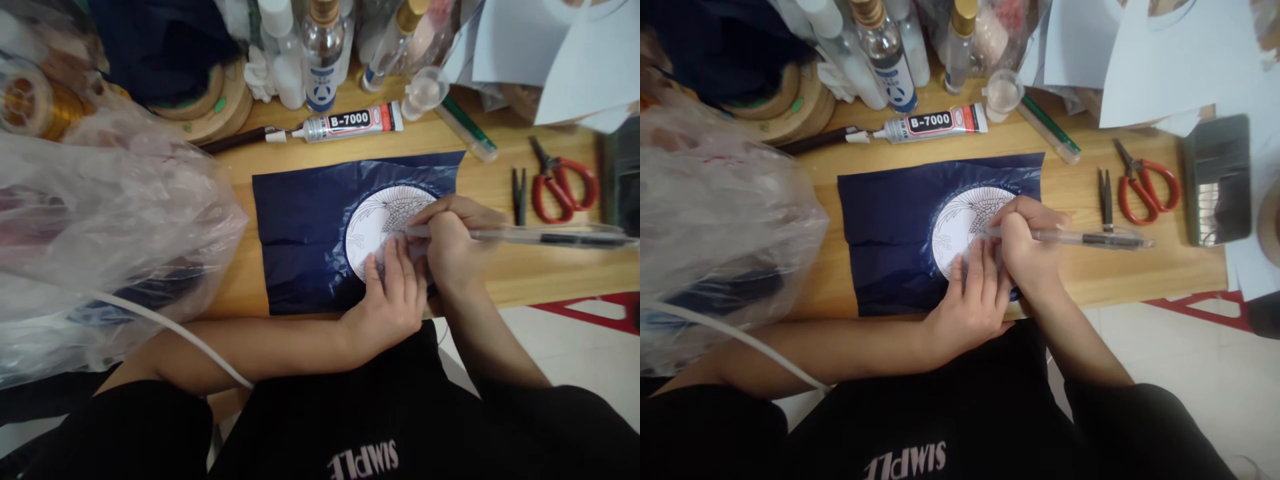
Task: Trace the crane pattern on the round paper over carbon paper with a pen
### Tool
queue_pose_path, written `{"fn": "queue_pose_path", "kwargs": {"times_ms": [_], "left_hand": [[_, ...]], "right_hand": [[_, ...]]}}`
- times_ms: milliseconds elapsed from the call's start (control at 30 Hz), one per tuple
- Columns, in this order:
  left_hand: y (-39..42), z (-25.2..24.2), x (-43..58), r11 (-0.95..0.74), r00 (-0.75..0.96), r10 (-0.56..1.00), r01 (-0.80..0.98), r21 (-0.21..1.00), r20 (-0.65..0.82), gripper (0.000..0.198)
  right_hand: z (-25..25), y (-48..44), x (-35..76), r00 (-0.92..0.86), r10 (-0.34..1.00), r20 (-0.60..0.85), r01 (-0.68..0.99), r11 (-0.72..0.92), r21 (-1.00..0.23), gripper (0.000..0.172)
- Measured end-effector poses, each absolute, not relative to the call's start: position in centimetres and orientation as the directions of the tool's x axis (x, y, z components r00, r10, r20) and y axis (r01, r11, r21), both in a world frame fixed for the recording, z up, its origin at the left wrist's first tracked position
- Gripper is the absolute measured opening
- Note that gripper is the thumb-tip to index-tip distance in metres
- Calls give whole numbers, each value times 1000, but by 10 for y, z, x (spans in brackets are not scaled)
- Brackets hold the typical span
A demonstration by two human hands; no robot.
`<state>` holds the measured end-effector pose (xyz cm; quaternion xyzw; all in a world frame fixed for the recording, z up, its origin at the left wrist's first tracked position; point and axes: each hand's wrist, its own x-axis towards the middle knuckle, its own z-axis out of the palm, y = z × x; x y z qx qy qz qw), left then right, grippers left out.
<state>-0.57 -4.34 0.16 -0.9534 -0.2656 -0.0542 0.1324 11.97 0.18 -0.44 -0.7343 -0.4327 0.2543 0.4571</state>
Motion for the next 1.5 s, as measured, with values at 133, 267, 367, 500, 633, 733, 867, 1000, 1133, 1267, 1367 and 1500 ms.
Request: {"fn": "queue_pose_path", "kwargs": {"times_ms": [133, 267, 367, 500, 633, 733, 867, 1000, 1133, 1267, 1367, 1500], "left_hand": [[-44, 2, -6, -821, 852, 494, 523, -231, 173, 68], [-43, 2, -6, -826, 852, 491, 522, -212, 181, 70], [-43, 2, -6, -830, 855, 490, 518, -208, 173, 69], [-43, 2, -6, -830, 856, 488, 516, -212, 171, 67], [-43, 3, -6, -828, 851, 497, 523, -203, 168, 66], [-43, 4, -5, -827, 850, 500, 526, -200, 168, 66], [-43, 4, -6, -828, 854, 496, 520, -208, 160, 66], [-43, 3, -6, -823, 852, 495, 523, -221, 171, 67], [-43, 3, -6, -820, 850, 499, 527, -224, 172, 67], [-43, 4, -5, -822, 850, 499, 526, -217, 170, 67], [-43, 4, -5, -824, 852, 499, 522, -220, 157, 67], [-43, 5, -6, -824, 853, 499, 522, -220, 153, 66]], "right_hand": [[-3, 3, 120, 474, 880, 39, 397, -174, -901, 22], [-3, 3, 120, 476, 877, 60, 408, -160, -899, 23], [-5, 2, 120, 487, 870, 77, 423, -158, -892, 24], [-5, 1, 120, 443, 892, 88, 461, -143, -876, 25], [-2, 2, 120, 423, 901, 98, 450, -115, -886, 25], [-1, 3, 119, 413, 906, 91, 448, -114, -887, 24], [0, 3, 119, 426, 902, 73, 467, -150, -872, 23], [-1, 3, 118, 453, 888, 77, 473, -166, -865, 23], [-3, 3, 118, 474, 878, 73, 449, -169, -877, 23], [-4, 3, 119, 469, 880, 78, 439, -156, -885, 23], [-4, 2, 119, 467, 882, 67, 436, -164, -885, 23], [-3, 3, 119, 461, 885, 72, 426, -149, -893, 23]]}}
